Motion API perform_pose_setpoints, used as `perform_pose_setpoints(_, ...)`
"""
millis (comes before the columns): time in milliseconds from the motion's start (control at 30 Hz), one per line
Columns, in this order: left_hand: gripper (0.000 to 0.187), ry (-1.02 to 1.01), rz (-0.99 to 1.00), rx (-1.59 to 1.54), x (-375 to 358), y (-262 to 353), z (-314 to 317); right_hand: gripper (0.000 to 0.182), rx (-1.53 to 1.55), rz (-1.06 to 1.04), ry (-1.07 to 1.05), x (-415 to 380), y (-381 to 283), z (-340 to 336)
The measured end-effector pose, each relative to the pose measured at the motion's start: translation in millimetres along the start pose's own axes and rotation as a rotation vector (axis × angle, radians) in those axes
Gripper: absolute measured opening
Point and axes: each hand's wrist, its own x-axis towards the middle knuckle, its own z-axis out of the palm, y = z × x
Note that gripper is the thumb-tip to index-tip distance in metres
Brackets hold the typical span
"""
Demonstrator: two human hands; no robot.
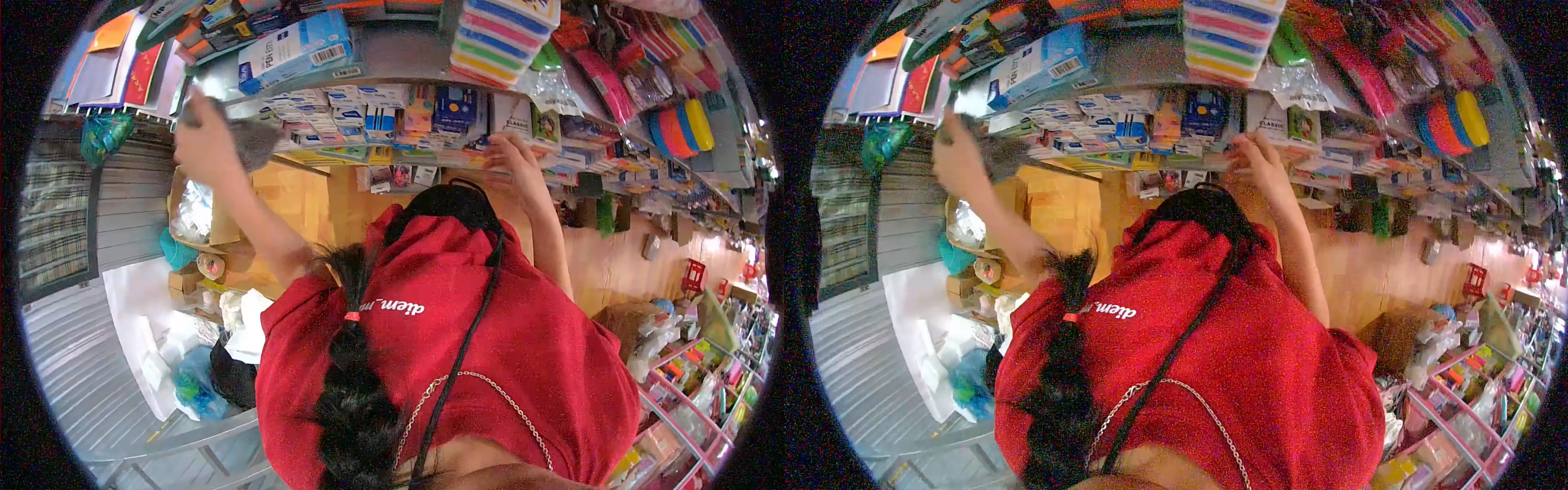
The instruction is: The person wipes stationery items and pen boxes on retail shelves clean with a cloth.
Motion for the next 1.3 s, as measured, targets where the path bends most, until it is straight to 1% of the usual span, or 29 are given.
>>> perform_pose_setpoints(33, 0.07, 0.115, 0.019, -0.107, -3.4, -6.1, -6.8, 0.03, -0.158, -0.11, 0.042, 8.0, 5.6, -2.3)
perform_pose_setpoints(133, 0.056, 0.13, 0.068, -0.547, -17.3, -16.3, -25.8, 0.043, -0.599, -0.418, 0.167, 38.3, 9.8, 2.3)
perform_pose_setpoints(167, 0.054, 0.093, 0.032, -0.6, -21.2, -18.3, -26.3, 0.049, -0.724, -0.509, 0.212, 50.1, 6.3, 8.8)
perform_pose_setpoints(233, 0.05, 0.023, -0.043, -0.703, -30.8, -25.3, -25.3, 0.048, -1.046, -0.478, 0.279, 82.7, 8.1, 21.2)
perform_pose_setpoints(300, 0.051, -0.007, 0.005, -0.721, -38.6, -35.4, -17.3, 0.068, -1.163, -0.492, 0.219, 106.7, 5.4, 33.3)
perform_pose_setpoints(333, 0.051, -0.02, 0.027, -0.731, -41.3, -38.4, -15.3, 0.073, -1.217, -0.52, 0.238, 121.6, 9.8, 37.5)
perform_pose_setpoints(400, 0.05, -0.033, -0.028, -0.743, -49.5, -37.3, -18.5, 0.084, -1.323, -0.58, 0.272, 143.2, 24.0, 44.0)
perform_pose_setpoints(467, 0.05, -0.067, -0.049, -0.75, -57.0, -37.8, -22.8, 0.089, -1.243, -0.632, 0.1, 124.2, -0.9, 43.2)
perform_pose_setpoints(533, 0.051, -0.122, -0.035, -0.761, -57.2, -42.1, -27.8, 0.08, -1.223, -0.58, 0.014, 114.6, -15.3, 42.0)
perform_pose_setpoints(567, 0.05, -0.119, -0.037, -0.785, -57.4, -44.5, -28.5, 0.076, -1.213, -0.552, -0.027, 109.8, -22.5, 41.4)
perform_pose_setpoints(633, 0.047, -0.117, -0.037, -0.833, -57.4, -48.3, -28.8, 0.057, -1.324, -0.499, 0.046, 127.6, 0.1, 31.2)
perform_pose_setpoints(700, 0.048, -0.121, -0.053, -0.842, -60.6, -46.7, -28.0, 0.055, -1.197, -0.385, -0.114, 144.9, 22.3, 5.1)
perform_pose_setpoints(733, 0.049, -0.124, -0.06, -0.847, -61.0, -46.2, -27.6, 0.055, -1.131, -0.328, -0.19, 133.9, 10.8, 8.2)
perform_pose_setpoints(767, 0.049, -0.12, -0.089, -0.849, -61.9, -44.5, -27.6, 0.056, -1.074, -0.139, -0.183, 113.6, 0.5, 2.2)
perform_pose_setpoints(800, 0.05, -0.117, -0.117, -0.852, -64.2, -40.9, -27.1, 0.057, -1.01, 0.048, -0.174, 68.7, -26.7, 7.3)
perform_pose_setpoints(867, 0.051, -0.137, -0.156, -0.9, -66.1, -37.0, -24.0, 0.054, -0.459, 0.143, -0.286, 43.8, -13.3, -10.8)
perform_pose_setpoints(933, 0.052, -0.183, -0.174, -0.992, -68.3, -33.6, -18.5, 0.053, 0.105, 0.316, -0.413, 20.7, 2.3, -32.6)
perform_pose_setpoints(967, 0.052, -0.171, -0.203, -0.981, -70.7, -29.8, -17.8, 0.053, 0.393, 0.396, -0.465, 8.9, 7.8, -39.2)
perform_pose_setpoints(1033, 0.052, -0.149, -0.256, -0.96, -78.2, -16.8, -19.0, 0.055, 0.605, 0.335, -0.43, -16.4, 4.9, -41.5)
perform_pose_setpoints(1067, 0.053, -0.18, -0.275, -1.004, -82.8, -10.7, -19.6, 0.056, 0.711, 0.301, -0.412, -27.6, 1.7, -42.4)
perform_pose_setpoints(1133, 0.056, -0.241, -0.312, -1.09, -91.1, 0.1, -20.1, 0.058, 0.811, 0.212, -0.472, -45.6, -7.9, -40.9)
perform_pose_setpoints(1167, 0.056, -0.322, -0.227, -1.137, -91.8, -1.2, -15.3, 0.059, 0.859, 0.165, -0.504, -51.2, -10.7, -38.0)
perform_pose_setpoints(1233, 0.059, -0.478, -0.054, -1.223, -93.3, 0.2, -8.8, 0.068, 0.995, 0.011, -0.606, -57.1, -14.5, -27.4)
perform_pose_setpoints(1267, 0.069, -0.488, 0.03, -1.265, -104.4, 5.9, -3.2, 0.072, 1.086, -0.054, -0.659, -60.4, -20.2, -21.2)
perform_pose_setpoints(1300, 0.071, -0.539, 0.085, -1.337, -116.4, 18.9, -5.9, 0.077, 1.174, -0.122, -0.713, -62.8, -28.1, -16.5)
